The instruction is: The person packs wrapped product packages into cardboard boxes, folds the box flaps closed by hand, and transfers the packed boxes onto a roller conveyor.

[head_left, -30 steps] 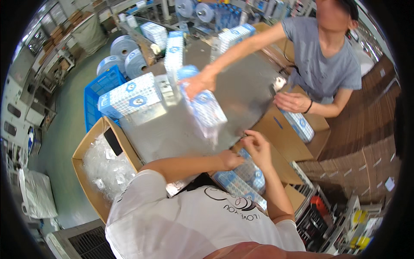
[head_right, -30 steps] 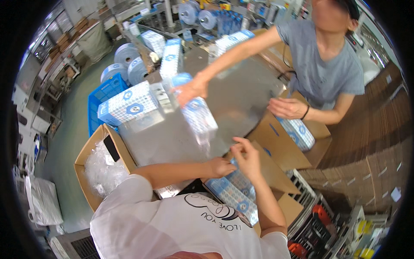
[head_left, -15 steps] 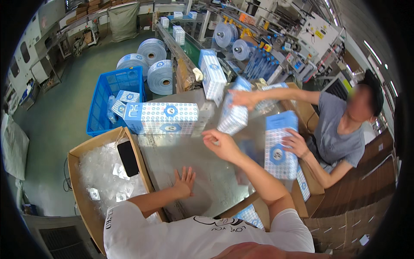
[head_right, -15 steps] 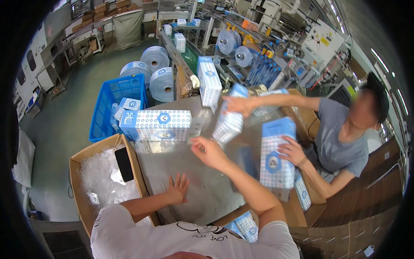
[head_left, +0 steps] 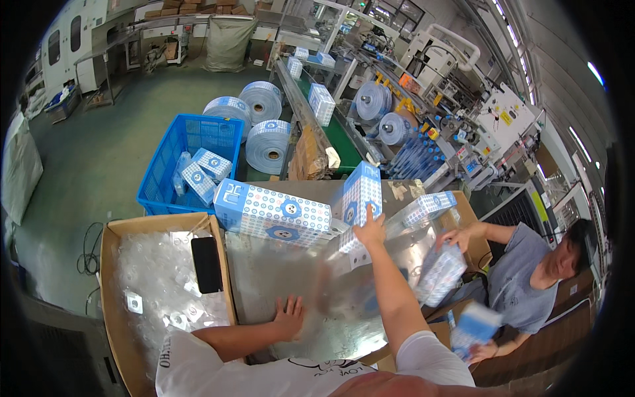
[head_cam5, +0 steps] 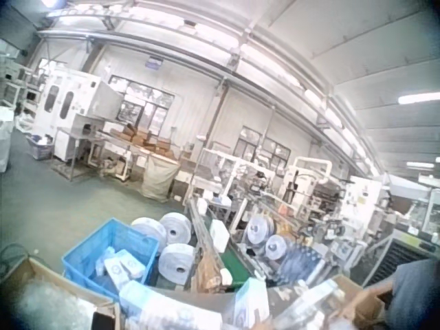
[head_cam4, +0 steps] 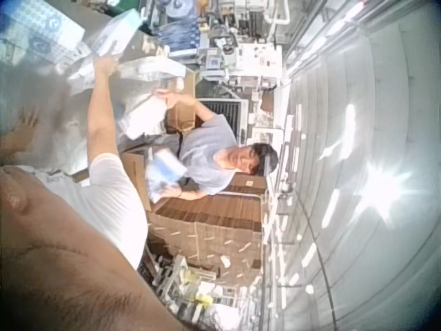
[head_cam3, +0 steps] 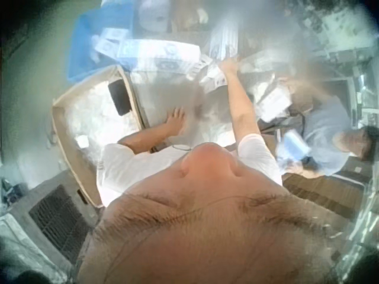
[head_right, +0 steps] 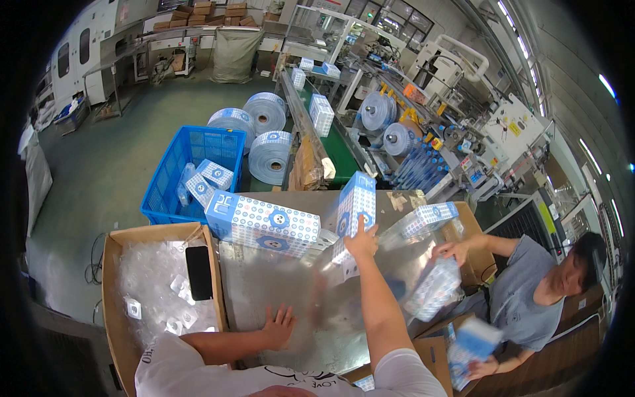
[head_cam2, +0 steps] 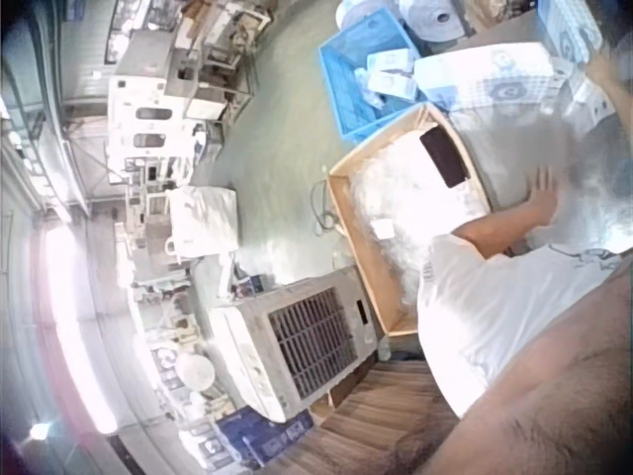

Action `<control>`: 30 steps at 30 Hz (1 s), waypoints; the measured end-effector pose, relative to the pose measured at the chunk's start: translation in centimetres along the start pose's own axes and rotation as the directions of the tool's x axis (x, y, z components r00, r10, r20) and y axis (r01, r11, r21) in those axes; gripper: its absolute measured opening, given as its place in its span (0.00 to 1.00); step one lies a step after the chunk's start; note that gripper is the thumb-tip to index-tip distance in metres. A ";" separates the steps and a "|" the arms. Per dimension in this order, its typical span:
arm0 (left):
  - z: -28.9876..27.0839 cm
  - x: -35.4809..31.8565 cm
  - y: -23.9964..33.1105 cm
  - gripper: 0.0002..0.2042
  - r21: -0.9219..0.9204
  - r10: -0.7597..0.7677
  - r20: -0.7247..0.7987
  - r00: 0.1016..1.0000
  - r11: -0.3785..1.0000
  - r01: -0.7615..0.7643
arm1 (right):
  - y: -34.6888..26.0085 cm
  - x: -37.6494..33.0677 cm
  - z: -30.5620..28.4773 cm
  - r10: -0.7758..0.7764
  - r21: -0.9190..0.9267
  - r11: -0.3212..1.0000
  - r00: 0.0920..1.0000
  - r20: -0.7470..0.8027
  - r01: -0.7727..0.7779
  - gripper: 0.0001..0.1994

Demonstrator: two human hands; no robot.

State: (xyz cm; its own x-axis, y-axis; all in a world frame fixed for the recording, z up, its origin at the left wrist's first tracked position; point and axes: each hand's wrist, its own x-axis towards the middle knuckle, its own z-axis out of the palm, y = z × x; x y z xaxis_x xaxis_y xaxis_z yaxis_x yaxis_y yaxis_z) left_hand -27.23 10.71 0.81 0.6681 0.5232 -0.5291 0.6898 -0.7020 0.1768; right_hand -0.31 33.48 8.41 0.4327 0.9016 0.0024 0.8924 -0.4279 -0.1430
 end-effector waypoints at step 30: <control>-8.1 -5.4 3.7 0.20 -0.077 0.036 -0.689 0.724 0.989 -0.123 | 11.4 -34.7 -4.3 -0.614 0.439 0.739 0.780 0.123 0.512 0.34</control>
State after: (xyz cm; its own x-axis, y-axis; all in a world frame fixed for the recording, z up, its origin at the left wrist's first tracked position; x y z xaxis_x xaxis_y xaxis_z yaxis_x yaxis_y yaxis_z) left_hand -26.06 9.17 11.04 0.7007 0.6862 0.1951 0.6221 -0.7216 0.3039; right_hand -4.60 -2.90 10.99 -0.2259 0.9736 -0.0320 0.8246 0.1736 -0.5385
